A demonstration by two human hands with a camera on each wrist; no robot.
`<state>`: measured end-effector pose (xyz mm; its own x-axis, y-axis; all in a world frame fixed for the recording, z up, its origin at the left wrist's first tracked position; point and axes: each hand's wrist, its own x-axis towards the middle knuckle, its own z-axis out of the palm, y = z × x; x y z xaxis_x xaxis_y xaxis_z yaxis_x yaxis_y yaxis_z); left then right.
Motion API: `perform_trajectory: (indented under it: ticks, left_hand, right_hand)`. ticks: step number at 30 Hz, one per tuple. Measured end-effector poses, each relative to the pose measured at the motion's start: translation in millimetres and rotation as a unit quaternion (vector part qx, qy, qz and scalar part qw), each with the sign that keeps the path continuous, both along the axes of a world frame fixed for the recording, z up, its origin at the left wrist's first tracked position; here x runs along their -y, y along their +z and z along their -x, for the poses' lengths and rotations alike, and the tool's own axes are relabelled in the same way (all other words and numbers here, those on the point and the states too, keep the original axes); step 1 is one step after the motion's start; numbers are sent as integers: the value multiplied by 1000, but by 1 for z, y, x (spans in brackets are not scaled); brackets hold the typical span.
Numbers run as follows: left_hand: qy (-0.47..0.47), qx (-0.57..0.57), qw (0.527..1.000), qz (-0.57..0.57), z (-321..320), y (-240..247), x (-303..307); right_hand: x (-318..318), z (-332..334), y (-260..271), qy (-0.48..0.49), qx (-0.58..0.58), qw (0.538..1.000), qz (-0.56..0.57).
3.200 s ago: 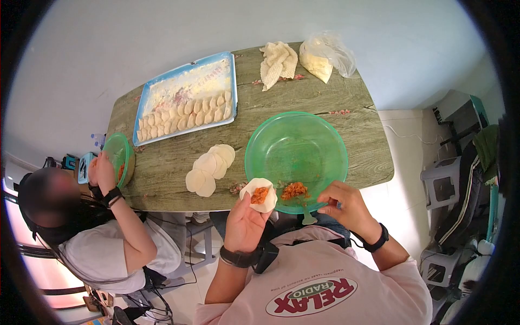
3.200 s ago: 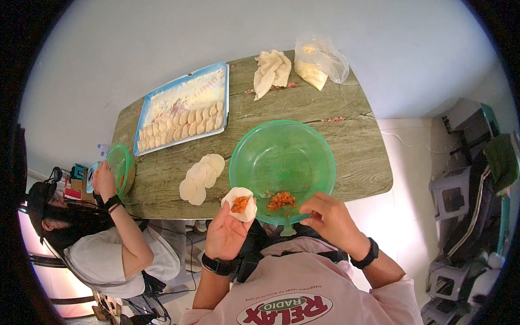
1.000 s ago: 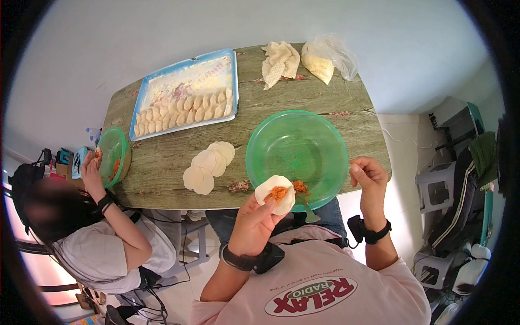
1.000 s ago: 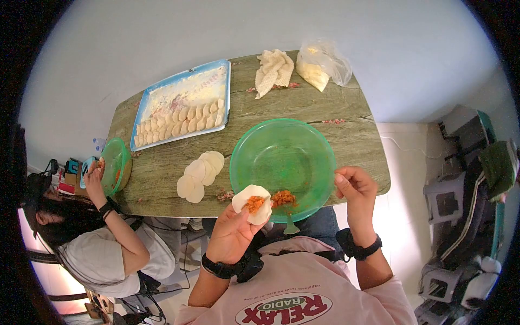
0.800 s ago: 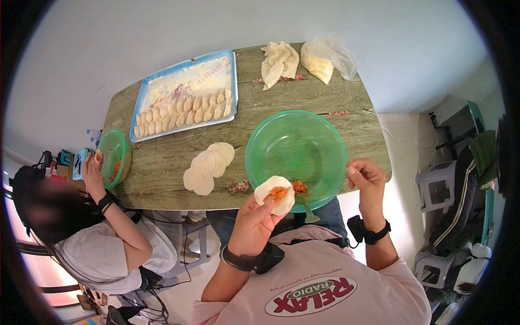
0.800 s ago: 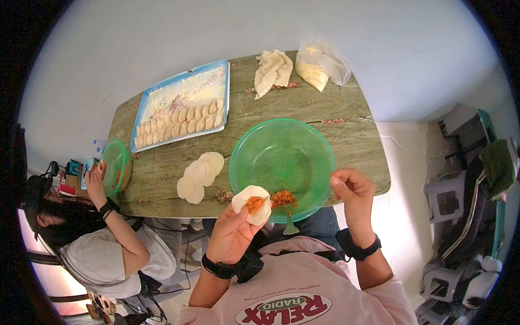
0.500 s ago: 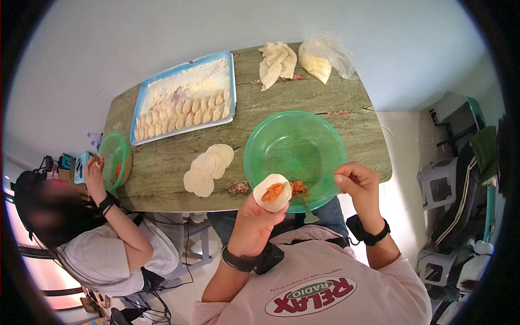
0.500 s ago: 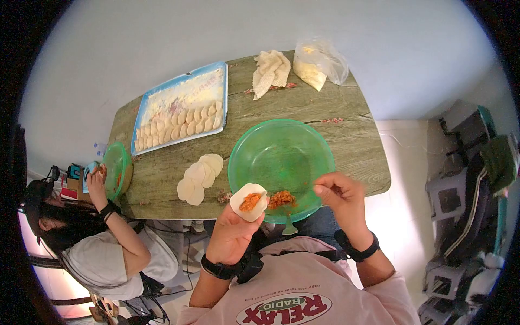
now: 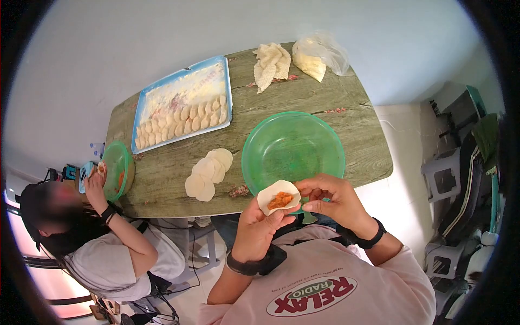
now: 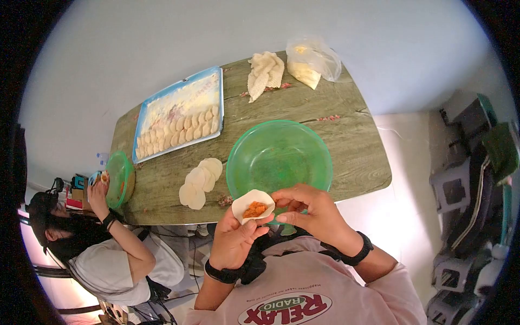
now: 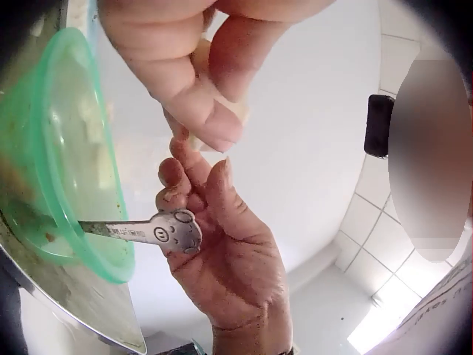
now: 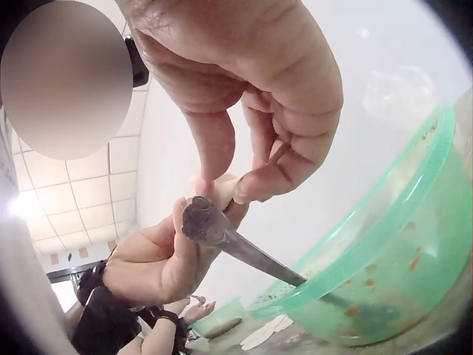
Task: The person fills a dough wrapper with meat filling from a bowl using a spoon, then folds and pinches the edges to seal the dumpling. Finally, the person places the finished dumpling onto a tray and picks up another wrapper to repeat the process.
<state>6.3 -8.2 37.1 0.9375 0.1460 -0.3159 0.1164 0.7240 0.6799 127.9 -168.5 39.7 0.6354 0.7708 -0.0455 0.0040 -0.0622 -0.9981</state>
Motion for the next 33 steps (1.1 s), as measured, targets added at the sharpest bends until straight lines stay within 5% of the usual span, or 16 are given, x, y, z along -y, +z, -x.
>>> perform_trajectory:
  ticks: [20,33]
  left_hand:
    - [95,32,980,-170,-4,1,14]
    - [101,36,969,-224,-4,0,18]
  right_hand:
    - [-5,12,-3,-55,-32,995,-72]
    - [-5,12,4,-73,123,988,-62]
